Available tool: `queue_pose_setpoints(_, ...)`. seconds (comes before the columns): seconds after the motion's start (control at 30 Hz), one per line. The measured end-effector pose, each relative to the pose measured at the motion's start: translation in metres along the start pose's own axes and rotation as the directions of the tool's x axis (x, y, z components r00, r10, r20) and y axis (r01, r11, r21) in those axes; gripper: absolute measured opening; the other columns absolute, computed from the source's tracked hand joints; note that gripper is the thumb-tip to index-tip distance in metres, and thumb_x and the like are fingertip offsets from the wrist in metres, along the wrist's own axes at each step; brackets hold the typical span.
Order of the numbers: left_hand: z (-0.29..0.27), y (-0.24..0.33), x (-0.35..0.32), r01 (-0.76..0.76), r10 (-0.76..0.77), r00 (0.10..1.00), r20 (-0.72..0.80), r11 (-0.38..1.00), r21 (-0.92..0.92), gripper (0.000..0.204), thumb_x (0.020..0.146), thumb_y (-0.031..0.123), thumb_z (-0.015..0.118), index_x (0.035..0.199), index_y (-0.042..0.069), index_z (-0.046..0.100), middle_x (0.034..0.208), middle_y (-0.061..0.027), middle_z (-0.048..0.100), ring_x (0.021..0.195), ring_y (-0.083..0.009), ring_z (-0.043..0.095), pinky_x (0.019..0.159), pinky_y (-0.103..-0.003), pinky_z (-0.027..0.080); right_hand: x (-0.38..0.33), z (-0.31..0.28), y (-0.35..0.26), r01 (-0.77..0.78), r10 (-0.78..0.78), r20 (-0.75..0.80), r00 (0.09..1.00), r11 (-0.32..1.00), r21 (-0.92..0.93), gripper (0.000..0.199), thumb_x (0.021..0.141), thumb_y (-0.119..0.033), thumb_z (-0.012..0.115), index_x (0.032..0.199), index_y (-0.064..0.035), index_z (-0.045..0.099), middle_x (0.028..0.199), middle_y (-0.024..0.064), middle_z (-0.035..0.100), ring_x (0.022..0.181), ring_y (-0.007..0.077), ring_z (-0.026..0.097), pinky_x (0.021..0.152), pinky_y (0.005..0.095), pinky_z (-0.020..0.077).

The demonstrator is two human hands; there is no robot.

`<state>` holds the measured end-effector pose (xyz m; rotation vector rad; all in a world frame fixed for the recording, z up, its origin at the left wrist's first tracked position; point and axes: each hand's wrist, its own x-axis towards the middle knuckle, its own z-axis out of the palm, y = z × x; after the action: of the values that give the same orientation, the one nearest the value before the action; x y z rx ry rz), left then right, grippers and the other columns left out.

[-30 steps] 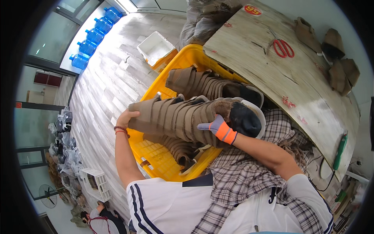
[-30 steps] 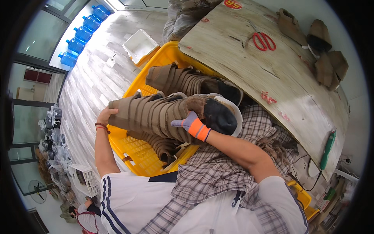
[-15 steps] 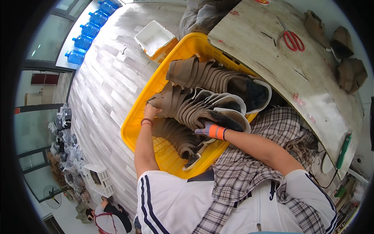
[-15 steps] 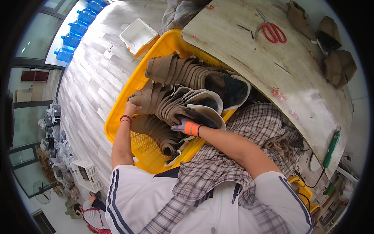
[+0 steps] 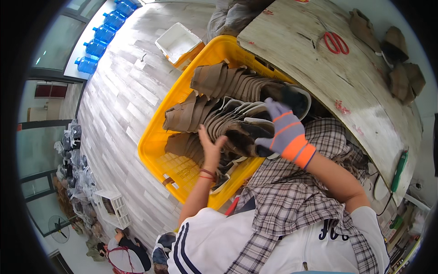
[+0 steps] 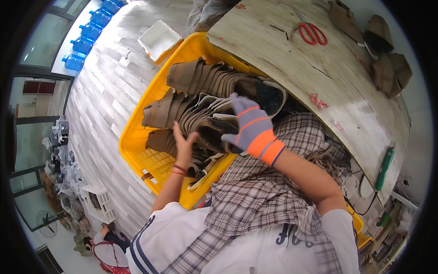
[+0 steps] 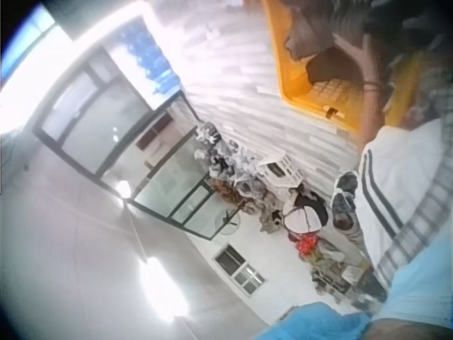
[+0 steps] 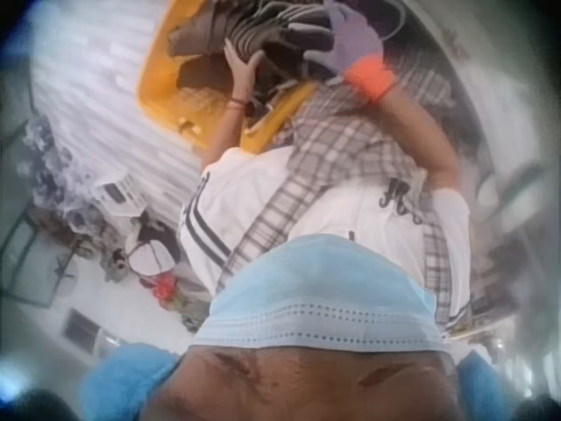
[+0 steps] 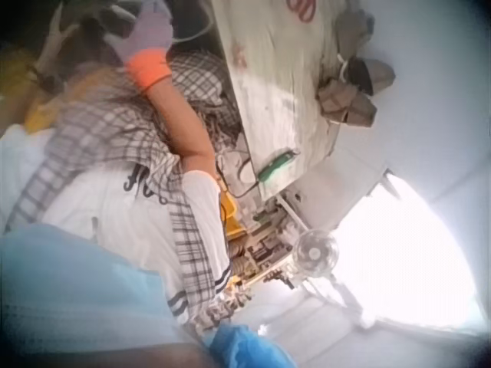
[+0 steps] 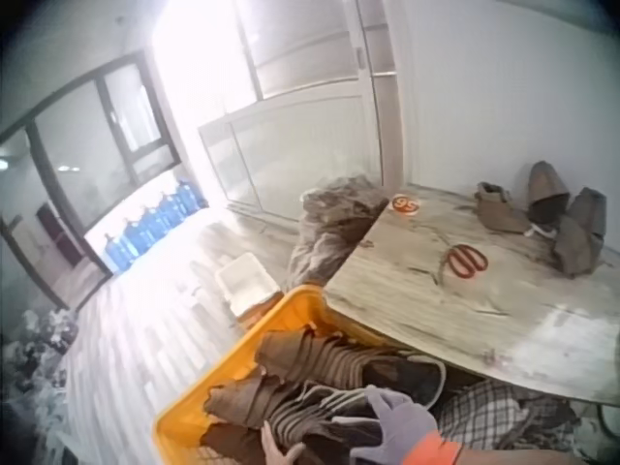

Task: The person uses a green electric trimmer to cut excess fabric from the top edges of several brown shoe uppers on a workbench. They rotate each upper to trim different sides, then use red-handled scissors to snip interior threads. Trimmed uppers are placed into a yellow bin.

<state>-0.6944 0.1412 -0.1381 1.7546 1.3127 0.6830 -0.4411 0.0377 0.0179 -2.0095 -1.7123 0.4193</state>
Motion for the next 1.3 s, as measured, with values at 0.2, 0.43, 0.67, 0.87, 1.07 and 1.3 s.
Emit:
queue_pose_setpoints(0.2,0.063,-0.025,-0.006,0.608,-0.595,0.787,0.165,0.698,-0.379,0.096,0.078,-0.001,0.061,0.15,0.015,0.001,0.145,-0.0221,0.028,0.112,-0.0307,0.047,0.087,-0.035,0.042,0.009,0.105,0.055,-0.43,0.309,0.435,0.845,0.877,0.213,0.12,0.057,-0.036,0.083,0.146,-0.0005,0.012,0.14,0.0256,0.037,0.128,0.0376,0.039,0.102,0.0354,0.0369)
queue_pose_setpoints(0.43,0.085,-0.029,-0.03,0.314,-0.317,0.948,-0.033,0.947,-0.071,0.099,0.073,-0.02,0.046,0.151,0.023,0.003,0.147,-0.0238,0.023,0.134,-0.0424,0.023,0.095,-0.032,0.038,0.023,0.207,0.076,-0.53,0.56,0.497,0.663,0.82,-0.217,0.118,0.064,-0.028,0.08,0.147,-0.0005,0.001,0.134,0.0251,0.043,0.118,0.038,0.05,0.097,0.0382,0.0426)
queue_pose_setpoints(0.67,-0.072,-0.053,0.036,0.604,-0.66,0.745,0.094,0.609,-0.515,0.075,0.087,0.028,0.058,0.146,0.013,0.015,0.148,-0.0146,0.022,0.129,-0.0331,0.034,0.086,-0.04,0.048,0.023,0.133,0.074,-0.291,0.386,0.532,0.753,0.922,-0.257,0.094,0.063,-0.046,0.076,0.133,-0.0006,0.032,0.12,0.0172,0.054,0.108,0.0318,0.057,0.086,0.0394,0.0487)
queue_pose_setpoints(0.87,-0.045,-0.078,0.138,0.368,-0.495,0.864,-0.091,0.744,-0.557,0.075,0.089,0.041,0.058,0.146,0.01,0.02,0.149,-0.0093,0.023,0.131,-0.0311,0.031,0.086,-0.054,0.049,-0.004,0.142,0.058,-0.11,0.234,0.478,0.847,0.955,-0.274,0.072,0.064,-0.049,0.077,0.113,-0.0005,0.054,0.108,0.014,0.06,0.103,0.029,0.058,0.085,0.0388,0.049)
queue_pose_setpoints(1.07,-0.08,-0.158,0.168,0.632,-0.705,0.707,-0.054,0.665,-0.397,0.054,0.089,0.041,0.056,0.13,0.007,0.048,0.125,-0.0121,0.054,0.111,-0.0312,0.055,0.086,-0.05,0.047,-0.019,0.068,0.052,-0.165,0.155,0.34,0.928,0.986,-0.001,0.061,0.076,-0.048,0.066,0.11,0.0021,0.056,0.099,0.0178,0.062,0.093,0.0346,0.06,0.078,0.039,0.0496)
queue_pose_setpoints(1.3,-0.025,0.022,0.203,0.295,-0.102,0.719,-0.688,0.941,0.168,0.047,0.087,0.016,0.052,0.129,-0.005,0.044,0.131,-0.0243,0.044,0.12,-0.0388,0.044,0.099,-0.048,0.037,-0.151,-0.071,0.127,-0.167,0.198,-0.324,0.925,0.978,0.122,0.043,0.085,-0.035,0.061,0.119,-0.008,0.058,0.099,0.0145,0.064,0.091,0.0317,0.061,0.077,0.0401,0.05)
